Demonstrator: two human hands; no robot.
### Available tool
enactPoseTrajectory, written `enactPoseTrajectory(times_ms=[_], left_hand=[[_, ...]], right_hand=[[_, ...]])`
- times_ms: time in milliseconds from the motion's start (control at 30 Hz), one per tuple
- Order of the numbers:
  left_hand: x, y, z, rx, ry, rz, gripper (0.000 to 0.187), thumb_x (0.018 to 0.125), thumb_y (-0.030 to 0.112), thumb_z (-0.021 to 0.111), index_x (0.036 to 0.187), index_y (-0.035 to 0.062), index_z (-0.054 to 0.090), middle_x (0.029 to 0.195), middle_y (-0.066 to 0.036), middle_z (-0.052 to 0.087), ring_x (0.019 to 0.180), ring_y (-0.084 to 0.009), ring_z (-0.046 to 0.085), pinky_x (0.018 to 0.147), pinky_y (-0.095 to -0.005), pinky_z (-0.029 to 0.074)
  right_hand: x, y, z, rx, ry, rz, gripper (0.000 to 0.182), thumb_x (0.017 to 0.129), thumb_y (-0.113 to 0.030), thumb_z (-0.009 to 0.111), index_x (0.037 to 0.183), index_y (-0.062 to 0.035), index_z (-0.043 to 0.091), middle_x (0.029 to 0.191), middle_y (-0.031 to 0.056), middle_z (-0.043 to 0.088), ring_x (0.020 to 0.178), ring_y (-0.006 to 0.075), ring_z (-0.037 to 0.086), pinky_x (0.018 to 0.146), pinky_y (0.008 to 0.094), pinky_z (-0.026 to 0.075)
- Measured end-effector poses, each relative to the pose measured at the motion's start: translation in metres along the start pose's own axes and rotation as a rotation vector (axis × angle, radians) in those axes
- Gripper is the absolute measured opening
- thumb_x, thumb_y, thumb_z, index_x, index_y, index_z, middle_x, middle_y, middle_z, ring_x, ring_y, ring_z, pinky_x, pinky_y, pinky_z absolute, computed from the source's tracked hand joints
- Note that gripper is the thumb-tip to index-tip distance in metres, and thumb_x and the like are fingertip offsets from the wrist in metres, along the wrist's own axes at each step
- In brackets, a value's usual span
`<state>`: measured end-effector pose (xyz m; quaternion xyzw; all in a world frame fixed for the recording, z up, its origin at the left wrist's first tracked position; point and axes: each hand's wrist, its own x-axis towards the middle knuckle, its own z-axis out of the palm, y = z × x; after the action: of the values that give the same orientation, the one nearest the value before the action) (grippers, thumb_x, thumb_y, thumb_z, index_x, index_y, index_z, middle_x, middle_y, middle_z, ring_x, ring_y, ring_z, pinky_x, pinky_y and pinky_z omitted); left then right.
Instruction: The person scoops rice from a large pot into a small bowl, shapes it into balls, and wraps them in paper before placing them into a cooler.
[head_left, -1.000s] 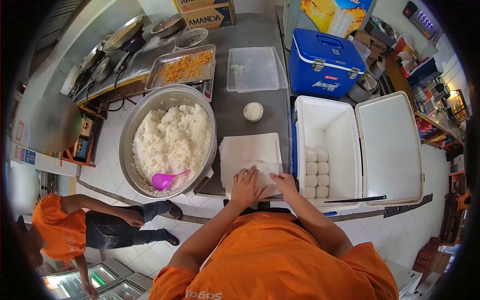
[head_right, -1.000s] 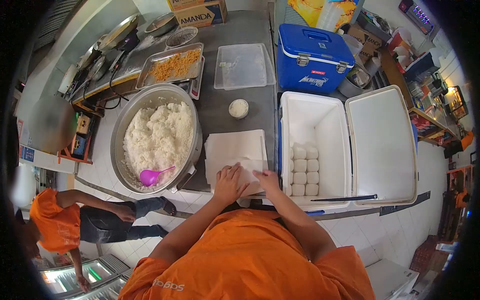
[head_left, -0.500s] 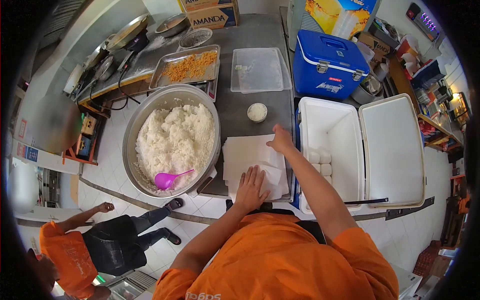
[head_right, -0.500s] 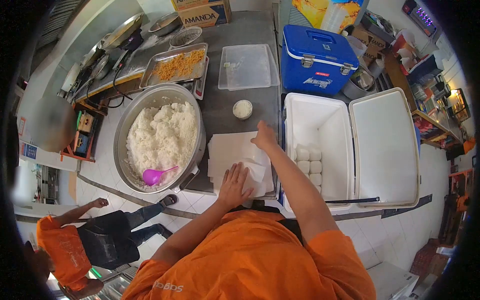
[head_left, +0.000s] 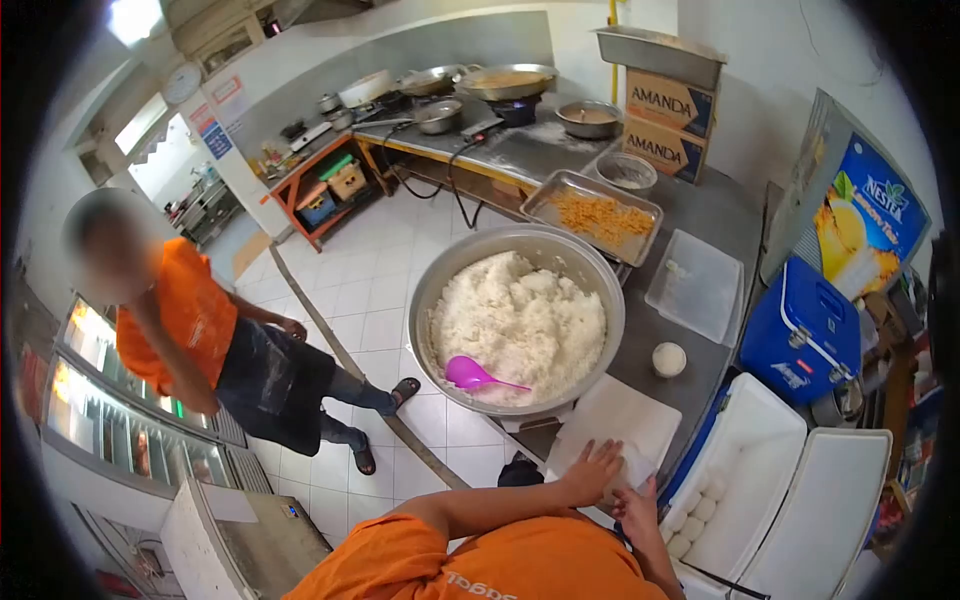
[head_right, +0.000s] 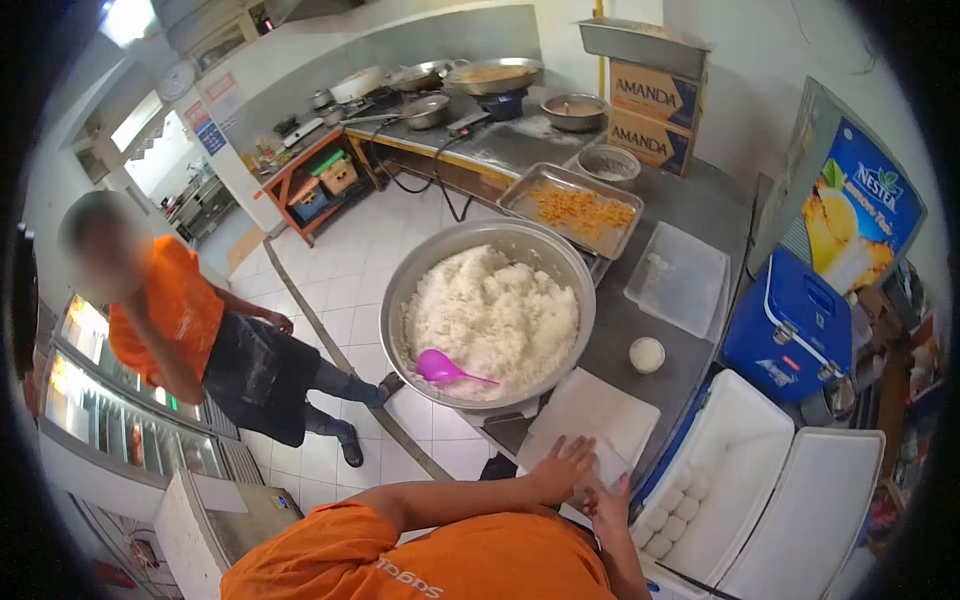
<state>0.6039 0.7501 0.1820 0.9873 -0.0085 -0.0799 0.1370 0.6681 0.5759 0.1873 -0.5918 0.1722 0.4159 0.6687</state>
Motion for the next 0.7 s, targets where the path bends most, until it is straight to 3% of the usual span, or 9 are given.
enactPoseTrajectory(times_ms=[67,133,267,333,400,467,600,667,700], left_hand=[[0.002,0.006,0.004,0.007,-0.017,-0.004,0.085,0.082,0.022,0.076,0.156,0.0018,0.039,0.17,-0.024,0.022,0.159,-0.0402,0.02,0.126,-0.0618,0.022],[0.001,0.009,-0.005,0.001,-0.056,-0.003,0.085,0.082,0.022,0.075,0.156,0.0013,0.039,0.17,-0.025,0.022,0.159,-0.0402,0.02,0.125,-0.0622,0.023],[0.0,0.005,-0.011,-0.025,-0.078,0.019,0.083,0.083,0.02,0.074,0.155,0.0001,0.039,0.168,-0.027,0.025,0.159,-0.0415,0.02,0.125,-0.0623,0.024],[0.003,0.002,-0.001,-0.057,-0.044,0.03,0.078,0.083,0.02,0.072,0.152,0.0001,0.041,0.168,-0.027,0.024,0.158,-0.0428,0.02,0.126,-0.0614,0.022],[0.0,0.001,0.005,-0.084,-0.015,0.04,0.074,0.083,0.019,0.07,0.15,0.0001,0.044,0.168,-0.028,0.023,0.158,-0.0441,0.021,0.127,-0.0605,0.02],[-0.004,-0.002,0.007,-0.137,0.066,0.097,0.083,0.082,0.027,0.075,0.154,0.0019,0.04,0.168,-0.028,0.021,0.157,-0.0458,0.02,0.127,-0.0599,0.02],[-0.016,-0.001,-0.003,-0.185,0.107,0.134,0.091,0.086,0.032,0.077,0.16,0.0057,0.031,0.169,-0.03,0.018,0.158,-0.0474,0.017,0.125,-0.0639,0.021],[-0.016,0.001,-0.005,-0.103,0.084,0.122,0.093,0.086,0.033,0.077,0.161,0.0049,0.03,0.169,-0.029,0.017,0.158,-0.0467,0.016,0.124,-0.0653,0.02],[-0.017,0.004,-0.003,-0.032,0.042,0.104,0.095,0.086,0.035,0.078,0.161,0.0041,0.029,0.169,-0.029,0.016,0.158,-0.046,0.015,0.124,-0.0667,0.02]], right_hand=[[0.027,0.02,-0.023,0.136,0.011,0.032,0.058,0.097,-0.011,0.07,0.147,-0.013,0.041,0.099,0.012,0.067,0.071,0.0212,0.064,0.061,0.0336,0.051],[0.048,0.028,-0.034,0.331,0.032,-0.003,0.033,0.099,-0.019,0.068,0.127,-0.0069,0.056,0.099,0.0122,0.068,0.081,0.0222,0.066,0.065,0.0344,0.053],[0.055,0.008,-0.03,0.417,-0.033,0.044,0.034,0.097,-0.028,0.071,0.118,-0.0064,0.057,0.1,0.0139,0.068,0.085,0.0265,0.067,0.075,0.0359,0.054],[0.067,-0.018,-0.018,0.297,0.055,-0.141,0.037,0.096,-0.034,0.072,0.112,-0.0062,0.055,0.098,0.0131,0.067,0.081,0.0255,0.067,0.07,0.0359,0.054],[0.134,-0.028,-0.045,-0.063,0.108,-0.251,0.039,0.092,-0.027,0.077,0.116,-0.005,0.056,0.102,0.013,0.066,0.079,0.0254,0.067,0.065,0.037,0.055],[0.157,-0.06,-0.03,-0.395,0.356,-0.351,0.053,0.081,-0.026,0.086,0.118,-0.0011,0.058,0.106,0.0132,0.065,0.095,0.0294,0.068,0.083,0.0413,0.056],[0.185,-0.11,-0.03,-0.914,0.403,-0.507,0.071,0.073,-0.025,0.091,0.131,-0.0031,0.056,0.121,0.0188,0.066,0.109,0.0342,0.068,0.096,0.0449,0.055],[0.18,-0.137,-0.035,-1.523,-0.315,-0.535,0.082,0.068,-0.03,0.092,0.139,-0.0077,0.058,0.131,0.0227,0.066,0.12,0.0385,0.065,0.106,0.0466,0.051],[0.178,-0.142,-0.035,-1.52,-0.306,-0.533,0.082,0.068,-0.03,0.092,0.139,-0.0077,0.058,0.131,0.0227,0.066,0.12,0.0385,0.065,0.106,0.0466,0.051]])
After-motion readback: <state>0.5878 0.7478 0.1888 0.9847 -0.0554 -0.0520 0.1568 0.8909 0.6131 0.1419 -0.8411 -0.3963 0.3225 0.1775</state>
